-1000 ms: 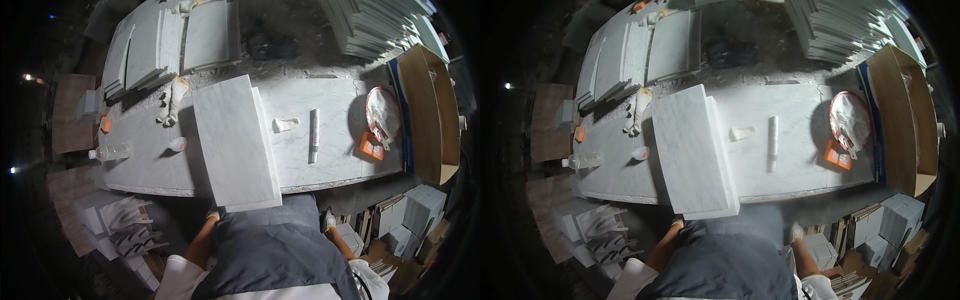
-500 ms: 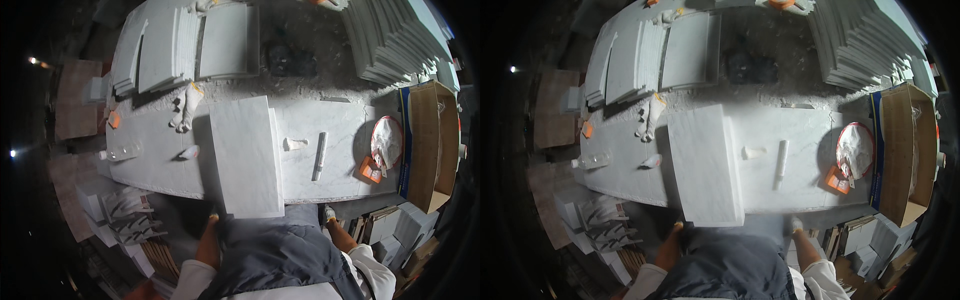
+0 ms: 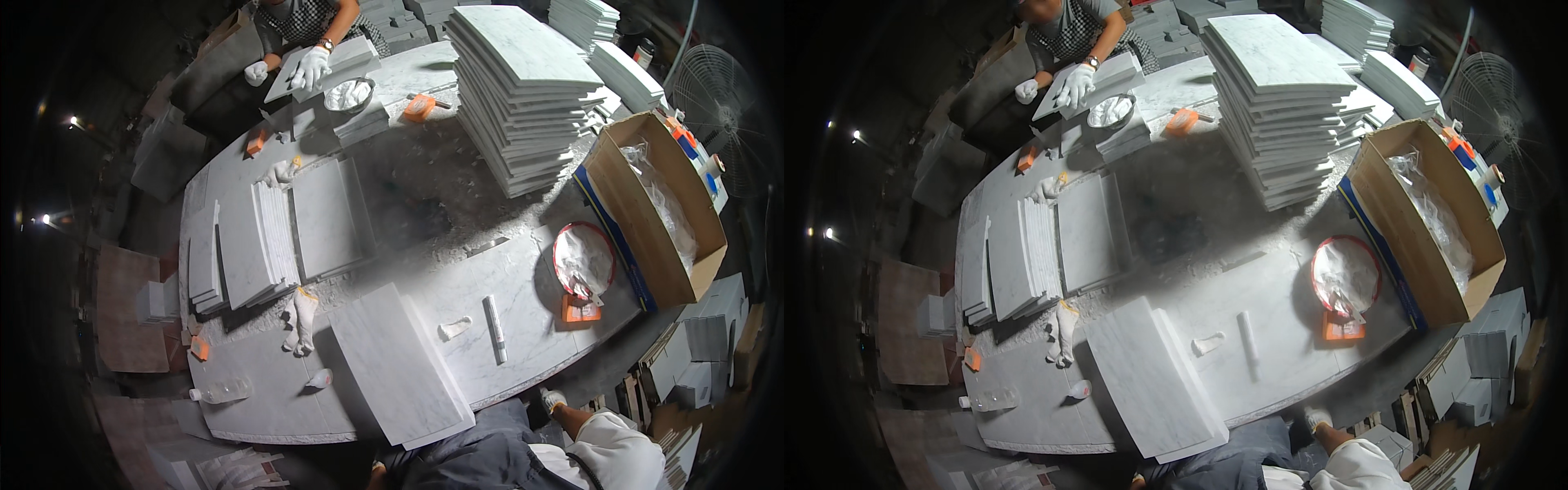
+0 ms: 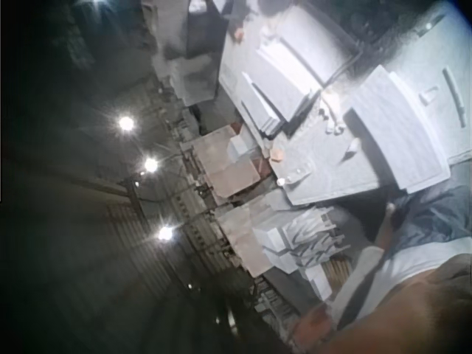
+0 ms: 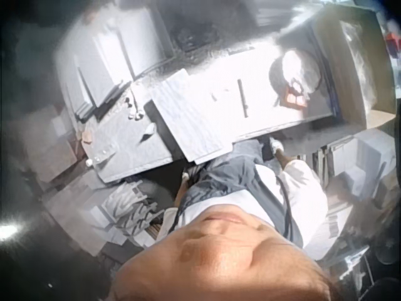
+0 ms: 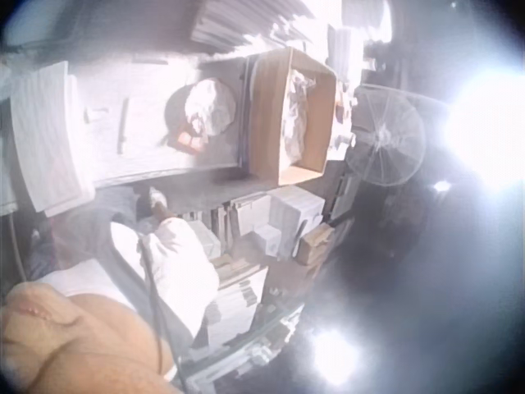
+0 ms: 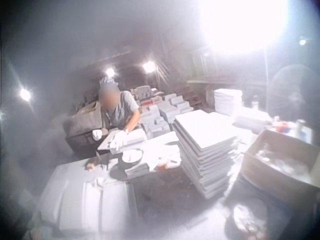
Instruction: The person repeatedly picks up rectangular stone tiles, wipes their surfaces with a cloth, applies a liquid from a small bottle, and uses a marker to draw lines on the tiles. The tiles are handled one at a time and placed back on the workbench.
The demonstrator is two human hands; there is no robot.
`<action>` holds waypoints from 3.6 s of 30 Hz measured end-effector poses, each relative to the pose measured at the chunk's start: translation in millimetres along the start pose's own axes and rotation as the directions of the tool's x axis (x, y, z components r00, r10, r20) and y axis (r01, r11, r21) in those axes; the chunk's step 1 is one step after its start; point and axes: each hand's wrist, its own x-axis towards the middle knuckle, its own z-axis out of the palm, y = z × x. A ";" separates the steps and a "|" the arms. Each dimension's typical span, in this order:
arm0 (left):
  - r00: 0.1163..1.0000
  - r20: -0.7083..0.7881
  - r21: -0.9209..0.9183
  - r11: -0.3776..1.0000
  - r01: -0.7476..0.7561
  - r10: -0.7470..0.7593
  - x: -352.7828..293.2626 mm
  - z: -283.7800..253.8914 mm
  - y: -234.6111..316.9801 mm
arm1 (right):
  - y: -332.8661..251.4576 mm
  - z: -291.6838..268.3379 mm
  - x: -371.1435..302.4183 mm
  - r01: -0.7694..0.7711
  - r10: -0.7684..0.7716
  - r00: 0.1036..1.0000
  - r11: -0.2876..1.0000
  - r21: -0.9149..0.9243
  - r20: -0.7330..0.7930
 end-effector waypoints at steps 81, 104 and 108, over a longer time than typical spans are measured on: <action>0.952 -0.298 -0.625 0.739 -0.254 0.075 -68.9 -265.1 166.0 | -260.3 -131.2 -275.7 0.932 -0.741 -0.010 0.236 -0.274 -0.671; 0.847 -0.486 -0.862 0.043 -0.506 0.216 -133.7 -301.2 117.4 | -249.1 -116.2 -254.7 0.975 -0.509 0.062 0.217 -0.058 -0.858; 0.851 -0.521 -0.849 0.057 -0.525 0.067 -151.0 -314.3 41.9 | -242.0 -119.8 -230.0 0.972 -0.434 0.017 0.217 -0.086 -0.901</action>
